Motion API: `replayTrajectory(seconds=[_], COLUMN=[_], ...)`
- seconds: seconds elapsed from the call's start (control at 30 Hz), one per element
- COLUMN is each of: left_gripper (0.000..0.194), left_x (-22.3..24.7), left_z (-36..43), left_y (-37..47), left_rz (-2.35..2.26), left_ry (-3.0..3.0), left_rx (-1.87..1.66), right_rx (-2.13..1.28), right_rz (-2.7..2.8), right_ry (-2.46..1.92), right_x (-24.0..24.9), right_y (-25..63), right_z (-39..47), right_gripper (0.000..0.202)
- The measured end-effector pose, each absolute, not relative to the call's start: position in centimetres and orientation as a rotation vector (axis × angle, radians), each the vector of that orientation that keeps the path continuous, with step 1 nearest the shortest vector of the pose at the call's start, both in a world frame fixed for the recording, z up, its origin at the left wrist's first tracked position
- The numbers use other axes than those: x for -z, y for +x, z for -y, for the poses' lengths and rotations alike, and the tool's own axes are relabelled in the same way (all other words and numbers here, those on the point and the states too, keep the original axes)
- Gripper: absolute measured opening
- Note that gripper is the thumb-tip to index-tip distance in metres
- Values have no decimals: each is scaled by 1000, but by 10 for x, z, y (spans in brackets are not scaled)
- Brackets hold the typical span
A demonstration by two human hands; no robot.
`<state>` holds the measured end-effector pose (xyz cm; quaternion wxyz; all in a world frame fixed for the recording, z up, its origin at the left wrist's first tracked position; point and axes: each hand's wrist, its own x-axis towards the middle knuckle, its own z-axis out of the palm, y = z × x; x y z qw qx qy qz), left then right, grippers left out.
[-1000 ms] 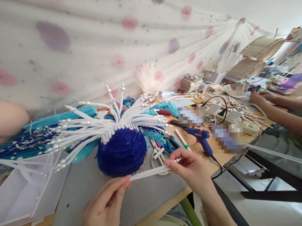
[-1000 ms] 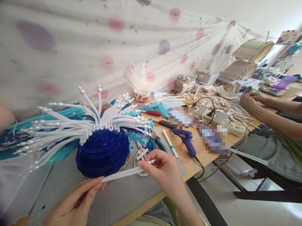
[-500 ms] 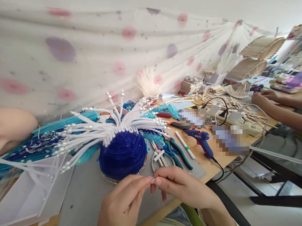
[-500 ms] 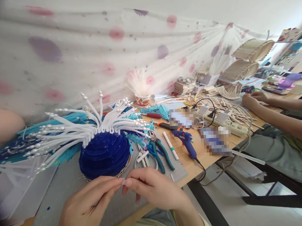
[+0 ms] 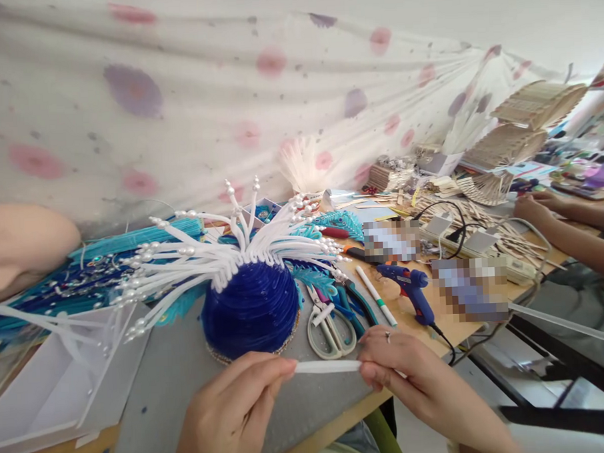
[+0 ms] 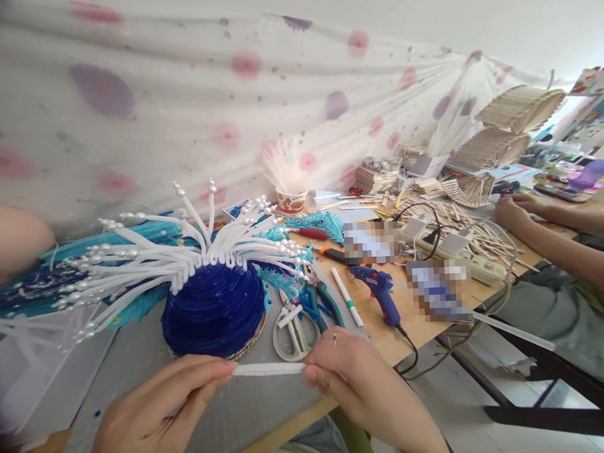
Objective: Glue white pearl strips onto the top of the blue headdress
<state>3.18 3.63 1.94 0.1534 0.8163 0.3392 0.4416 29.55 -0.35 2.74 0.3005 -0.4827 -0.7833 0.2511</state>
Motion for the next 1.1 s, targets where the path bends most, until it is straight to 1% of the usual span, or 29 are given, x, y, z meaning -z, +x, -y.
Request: replayTrajectory(seconds=[0.1,0.3,0.37,0.47,0.53,0.63,0.83,0.97,1.1], left_gripper=[19,21,22,20,16,10,14,11,12], left_x=[-16,-10,-10,-9,-8,-4,0,1,1], left_z=[-35,-33,-32,-30,-29,-28,-29,-30,-30], left_y=[32,41,44,47,49,53,60,64,67], left_rz=[-969,-824,-814,-868,-937,-1020,-1058,-1137,-1214], left_ry=[2344,2303,2285,2230,2165,2053,2034,2061,2096], left_rx=[-1285,-1208,-1195,-1180,-1198,-1235,-1312,-1317,-1302], right_rx=[-708,-1023,-1146,-1221,-1147,-984,-895,-833,-690], right_rz=[2071,1988,1899,1756,1723,1735,1643,1622,1683], right_ry=[-1337,-1417,-1394,-1331,-1332,-1353,-1423,-1473,-1501], right_x=[-26,-23,-22,-19,-18,-15,-12,-13,-12], right_y=[296,269,259,249,246,245,240,233,229], right_z=[5,2,1,-1,-2,-3,-4,-6,-8], right_gripper=[42,16,18,30,32,28,20,20,19])
